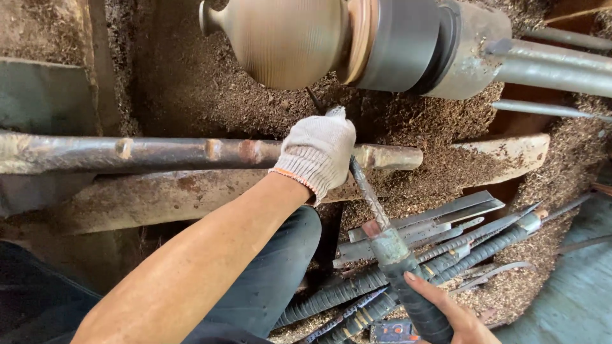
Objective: The person shapes a wooden vessel spinning on a lathe, holding a chisel against the rotating wood with one gloved hand while steadying the tool with the other. They briefly touch the wood to check its surface, then resume cutting along the profile of the piece.
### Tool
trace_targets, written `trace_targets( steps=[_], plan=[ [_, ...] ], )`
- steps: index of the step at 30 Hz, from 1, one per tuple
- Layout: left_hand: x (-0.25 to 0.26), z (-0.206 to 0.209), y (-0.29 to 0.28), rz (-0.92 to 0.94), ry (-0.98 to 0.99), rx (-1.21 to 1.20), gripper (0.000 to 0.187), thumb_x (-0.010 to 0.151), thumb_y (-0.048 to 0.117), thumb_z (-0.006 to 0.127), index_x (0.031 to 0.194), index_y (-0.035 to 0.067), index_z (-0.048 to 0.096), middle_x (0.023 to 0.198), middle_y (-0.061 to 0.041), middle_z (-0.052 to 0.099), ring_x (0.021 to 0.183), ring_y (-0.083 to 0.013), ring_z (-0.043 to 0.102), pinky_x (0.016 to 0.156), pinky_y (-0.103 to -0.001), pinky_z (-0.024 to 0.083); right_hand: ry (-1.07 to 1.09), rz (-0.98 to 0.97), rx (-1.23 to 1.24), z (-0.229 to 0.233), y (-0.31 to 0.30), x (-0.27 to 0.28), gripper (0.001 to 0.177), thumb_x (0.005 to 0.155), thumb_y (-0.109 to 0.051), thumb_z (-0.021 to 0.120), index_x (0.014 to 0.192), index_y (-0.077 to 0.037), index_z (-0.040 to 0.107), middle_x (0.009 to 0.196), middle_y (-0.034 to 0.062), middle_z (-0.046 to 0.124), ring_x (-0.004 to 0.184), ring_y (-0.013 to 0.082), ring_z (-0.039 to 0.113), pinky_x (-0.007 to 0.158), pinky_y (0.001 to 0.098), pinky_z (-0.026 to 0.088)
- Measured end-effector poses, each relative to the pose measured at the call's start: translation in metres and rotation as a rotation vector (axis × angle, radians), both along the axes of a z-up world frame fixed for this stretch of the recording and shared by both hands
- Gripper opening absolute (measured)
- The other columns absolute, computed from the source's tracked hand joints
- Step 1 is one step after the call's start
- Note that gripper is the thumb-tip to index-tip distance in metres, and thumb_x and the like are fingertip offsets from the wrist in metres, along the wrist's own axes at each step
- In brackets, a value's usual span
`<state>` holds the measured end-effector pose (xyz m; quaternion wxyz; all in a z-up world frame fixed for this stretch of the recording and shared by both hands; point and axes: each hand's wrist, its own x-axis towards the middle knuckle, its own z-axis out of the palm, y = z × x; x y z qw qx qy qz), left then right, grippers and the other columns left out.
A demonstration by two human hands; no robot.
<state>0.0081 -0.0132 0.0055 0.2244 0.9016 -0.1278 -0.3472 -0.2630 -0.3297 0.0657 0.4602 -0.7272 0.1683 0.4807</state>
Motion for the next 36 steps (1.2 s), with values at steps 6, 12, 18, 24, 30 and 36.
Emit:
trace_targets(
  steps=[6, 12, 18, 24, 30, 36],
  plan=[
    [0.003, -0.001, 0.000, -0.075, 0.046, 0.002, 0.019, 0.080, 0.013, 0.074, 0.098, 0.004, 0.074, 0.097, -0.023, 0.073, 0.097, -0.0396, 0.071, 0.084, -0.049, 0.058, -0.222, 0.161, 0.039, -0.011, 0.002, -0.028, 0.100, 0.065, -0.004, 0.098, 0.150, -0.011, 0.047, 0.135, 0.0119, 0.061, 0.118, 0.0231, 0.064, 0.103, 0.0355, 0.044],
    [0.003, -0.002, 0.000, -0.098, 0.035, -0.017, 0.021, 0.081, 0.013, 0.073, 0.100, 0.003, 0.073, 0.096, -0.024, 0.072, 0.096, -0.0396, 0.072, 0.083, -0.049, 0.058, 0.022, -0.186, 0.006, -0.005, 0.024, -0.043, 0.102, 0.065, 0.001, 0.096, 0.154, -0.012, 0.049, 0.118, 0.0168, 0.069, 0.104, 0.0232, 0.074, 0.097, 0.0346, 0.048],
    [0.000, -0.010, 0.000, 0.013, -0.017, -0.058, 0.034, 0.085, 0.006, 0.067, 0.116, -0.007, 0.061, 0.092, -0.028, 0.071, 0.091, -0.0427, 0.072, 0.078, -0.051, 0.058, 0.015, -0.285, 0.008, -0.006, 0.051, -0.055, 0.096, 0.065, 0.004, 0.093, 0.149, -0.011, 0.049, 0.106, 0.0176, 0.072, 0.093, 0.0224, 0.076, 0.089, 0.0340, 0.054],
    [-0.001, -0.009, 0.001, 0.013, -0.031, -0.083, 0.047, 0.082, 0.009, 0.070, 0.123, -0.008, 0.055, 0.092, -0.027, 0.071, 0.091, -0.0423, 0.072, 0.077, -0.049, 0.059, -0.185, -0.372, -0.193, -0.011, 0.072, -0.065, 0.077, 0.067, 0.014, 0.076, 0.139, -0.008, 0.060, 0.112, 0.0159, 0.073, 0.100, 0.0207, 0.078, 0.092, 0.0311, 0.054],
    [-0.001, -0.010, 0.000, -0.001, -0.027, -0.063, 0.047, 0.085, 0.009, 0.069, 0.126, -0.008, 0.054, 0.093, -0.027, 0.071, 0.091, -0.0428, 0.072, 0.077, -0.050, 0.058, -0.143, -0.416, -0.122, -0.018, 0.072, -0.076, 0.078, 0.069, 0.017, 0.076, 0.141, -0.007, 0.059, 0.115, 0.0183, 0.078, 0.102, 0.0235, 0.076, 0.094, 0.0317, 0.051],
    [0.003, -0.005, 0.001, -0.056, 0.038, -0.024, 0.046, 0.092, 0.010, 0.065, 0.129, -0.012, 0.051, 0.094, -0.028, 0.071, 0.091, -0.0419, 0.072, 0.075, -0.049, 0.060, -0.225, -0.414, -0.176, -0.021, 0.075, -0.072, 0.074, 0.069, 0.013, 0.078, 0.139, -0.004, 0.059, 0.119, 0.0185, 0.076, 0.107, 0.0236, 0.075, 0.098, 0.0337, 0.051]
  ],
)
